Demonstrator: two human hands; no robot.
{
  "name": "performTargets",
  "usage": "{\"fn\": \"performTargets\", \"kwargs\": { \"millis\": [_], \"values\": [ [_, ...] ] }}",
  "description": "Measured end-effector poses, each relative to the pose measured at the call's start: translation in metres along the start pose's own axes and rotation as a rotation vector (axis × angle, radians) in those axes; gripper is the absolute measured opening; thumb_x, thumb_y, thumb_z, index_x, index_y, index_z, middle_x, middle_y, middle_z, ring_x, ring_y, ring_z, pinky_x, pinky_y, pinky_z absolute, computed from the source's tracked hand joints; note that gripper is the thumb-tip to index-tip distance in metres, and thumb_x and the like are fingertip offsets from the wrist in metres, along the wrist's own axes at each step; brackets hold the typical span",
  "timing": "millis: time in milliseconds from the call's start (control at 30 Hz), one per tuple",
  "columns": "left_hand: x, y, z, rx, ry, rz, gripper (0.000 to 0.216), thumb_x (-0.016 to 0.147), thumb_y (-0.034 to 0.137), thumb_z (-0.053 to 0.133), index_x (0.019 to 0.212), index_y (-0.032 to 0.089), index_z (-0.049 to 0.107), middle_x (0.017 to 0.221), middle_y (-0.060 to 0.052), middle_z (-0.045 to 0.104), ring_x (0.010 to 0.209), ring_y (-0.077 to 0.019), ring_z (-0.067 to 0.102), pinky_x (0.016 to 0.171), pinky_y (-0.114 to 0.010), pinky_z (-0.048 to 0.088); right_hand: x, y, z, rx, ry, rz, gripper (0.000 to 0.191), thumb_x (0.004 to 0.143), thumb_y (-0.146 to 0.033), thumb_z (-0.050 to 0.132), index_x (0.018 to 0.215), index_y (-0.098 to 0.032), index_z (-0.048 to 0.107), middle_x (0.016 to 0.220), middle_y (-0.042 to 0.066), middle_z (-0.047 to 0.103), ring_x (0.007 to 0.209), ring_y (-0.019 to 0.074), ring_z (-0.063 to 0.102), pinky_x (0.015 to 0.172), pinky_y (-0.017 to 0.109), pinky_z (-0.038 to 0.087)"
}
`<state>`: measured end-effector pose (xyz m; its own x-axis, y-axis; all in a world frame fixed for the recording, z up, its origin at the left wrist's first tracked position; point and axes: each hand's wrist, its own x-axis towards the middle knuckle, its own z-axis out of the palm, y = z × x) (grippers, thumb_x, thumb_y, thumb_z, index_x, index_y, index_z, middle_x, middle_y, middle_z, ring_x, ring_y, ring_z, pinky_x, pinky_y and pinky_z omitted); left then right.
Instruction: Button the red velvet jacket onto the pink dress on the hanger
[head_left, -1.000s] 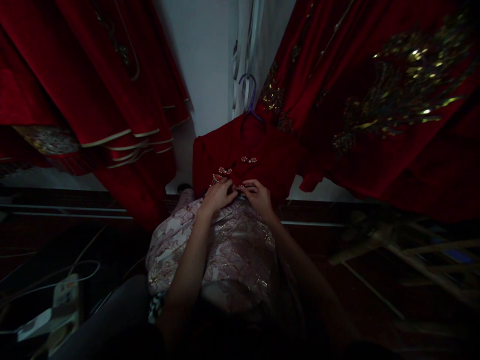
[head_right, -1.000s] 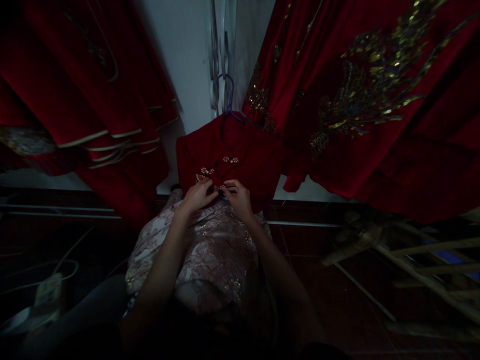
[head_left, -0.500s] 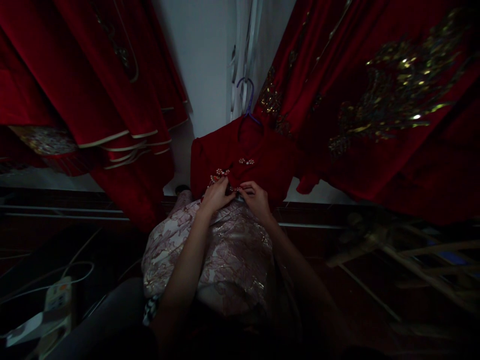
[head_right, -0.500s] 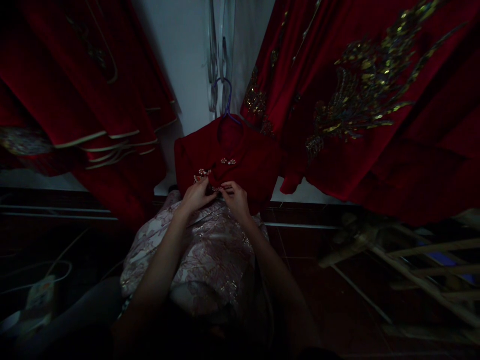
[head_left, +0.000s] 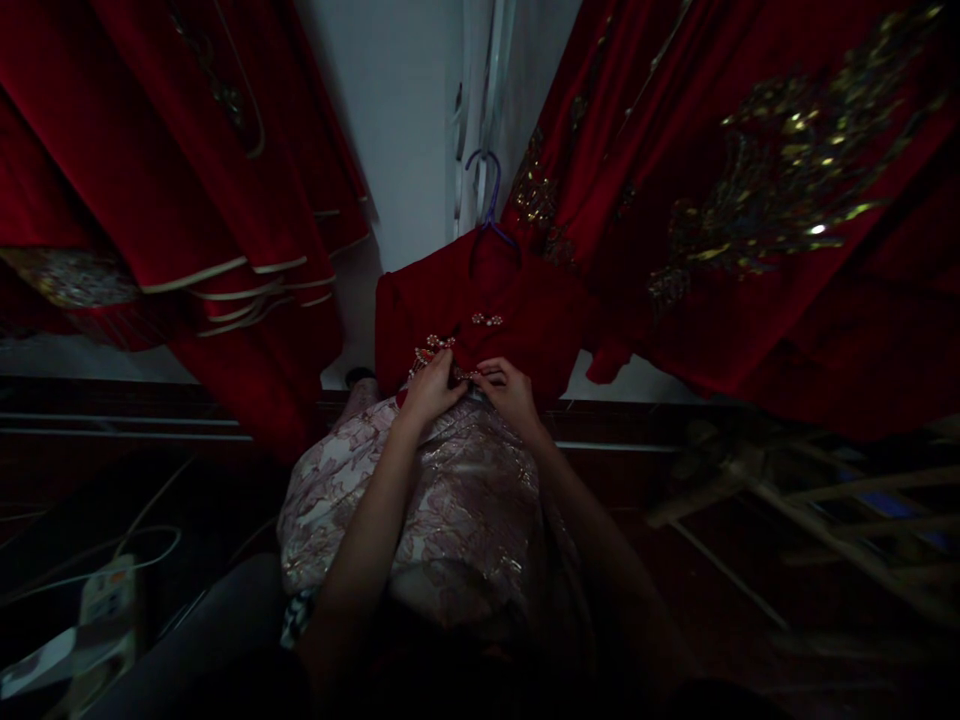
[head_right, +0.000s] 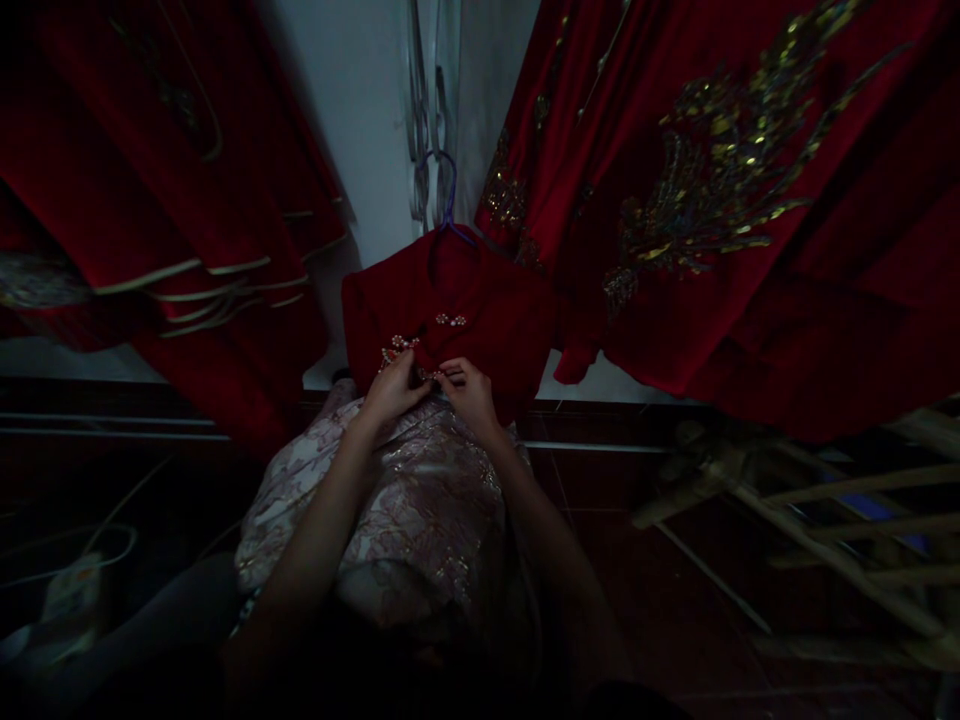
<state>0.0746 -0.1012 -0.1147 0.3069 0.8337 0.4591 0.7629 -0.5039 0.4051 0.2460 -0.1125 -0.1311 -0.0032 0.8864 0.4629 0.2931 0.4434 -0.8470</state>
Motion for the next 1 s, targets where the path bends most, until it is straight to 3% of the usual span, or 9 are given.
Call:
{"fn": "performTargets", "kwargs": {
  "millis": [167, 367, 567, 667, 800, 1000],
  "values": [
    [0.0, -0.001, 0.0, -0.014, -0.019, 0.016, 0.012, 0.086, 0.031, 0.052, 0.089, 0.019, 0.055, 0.097, -0.007, 0.061, 0.083, -0.0194, 0.061, 0.072, -0.029, 0.046, 0.002, 0.001, -0.003, 0.003, 0.013, 0.005, 0.022, 0.079, -0.038, 0.063, 0.091, -0.02, 0.062, 0.09, 0.004, 0.068, 0.076, 0.0143, 0.067, 0.067, 0.025, 0.054],
    [0.003, -0.002, -0.006, -0.193, -0.021, 0.018, 0.008, 0.08, 0.025, 0.057, 0.078, 0.018, 0.059, 0.079, -0.003, 0.065, 0.07, -0.014, 0.06, 0.068, -0.025, 0.046, 0.003, 0.0, -0.004, 0.003, 0.01, 0.028, 0.024, 0.077, -0.038, 0.065, 0.09, -0.019, 0.062, 0.089, 0.004, 0.069, 0.074, 0.014, 0.067, 0.067, 0.025, 0.055],
    [0.002, -0.007, -0.011, -0.269, -0.056, -0.059, 0.009, 0.076, 0.024, 0.059, 0.071, 0.017, 0.059, 0.071, -0.002, 0.066, 0.066, -0.0137, 0.062, 0.063, -0.024, 0.045, 0.001, -0.002, -0.003, 0.075, -0.116, 0.067, 0.026, 0.074, -0.038, 0.068, 0.091, -0.019, 0.064, 0.086, 0.004, 0.069, 0.074, 0.0135, 0.067, 0.066, 0.024, 0.055],
    [0.001, -0.005, -0.011, -0.167, -0.049, -0.034, 0.009, 0.077, 0.026, 0.06, 0.08, 0.017, 0.059, 0.081, -0.004, 0.066, 0.073, -0.016, 0.062, 0.069, -0.027, 0.048, 0.0, 0.0, -0.001, 0.069, -0.07, 0.072, 0.026, 0.074, -0.039, 0.068, 0.09, -0.019, 0.063, 0.088, 0.004, 0.069, 0.074, 0.0133, 0.067, 0.064, 0.024, 0.055],
    [-0.001, 0.002, -0.006, -0.005, -0.02, -0.019, 0.029, 0.077, 0.03, 0.063, 0.104, 0.019, 0.058, 0.111, -0.008, 0.057, 0.098, -0.0214, 0.059, 0.081, -0.031, 0.048, 0.001, 0.0, -0.001, 0.14, -0.064, 0.121, 0.029, 0.075, -0.043, 0.067, 0.091, -0.019, 0.062, 0.089, 0.003, 0.068, 0.069, 0.0125, 0.068, 0.06, 0.024, 0.057],
    [-0.004, 0.007, -0.003, 0.016, -0.009, 0.038, 0.021, 0.089, 0.034, 0.049, 0.104, 0.024, 0.06, 0.105, -0.006, 0.055, 0.098, -0.0202, 0.058, 0.08, -0.03, 0.048, 0.006, -0.007, -0.012, 0.306, -0.062, 0.21, 0.035, 0.069, -0.043, 0.073, 0.092, -0.019, 0.061, 0.088, 0.003, 0.066, 0.07, 0.0135, 0.069, 0.061, 0.026, 0.06]
  ]
}}
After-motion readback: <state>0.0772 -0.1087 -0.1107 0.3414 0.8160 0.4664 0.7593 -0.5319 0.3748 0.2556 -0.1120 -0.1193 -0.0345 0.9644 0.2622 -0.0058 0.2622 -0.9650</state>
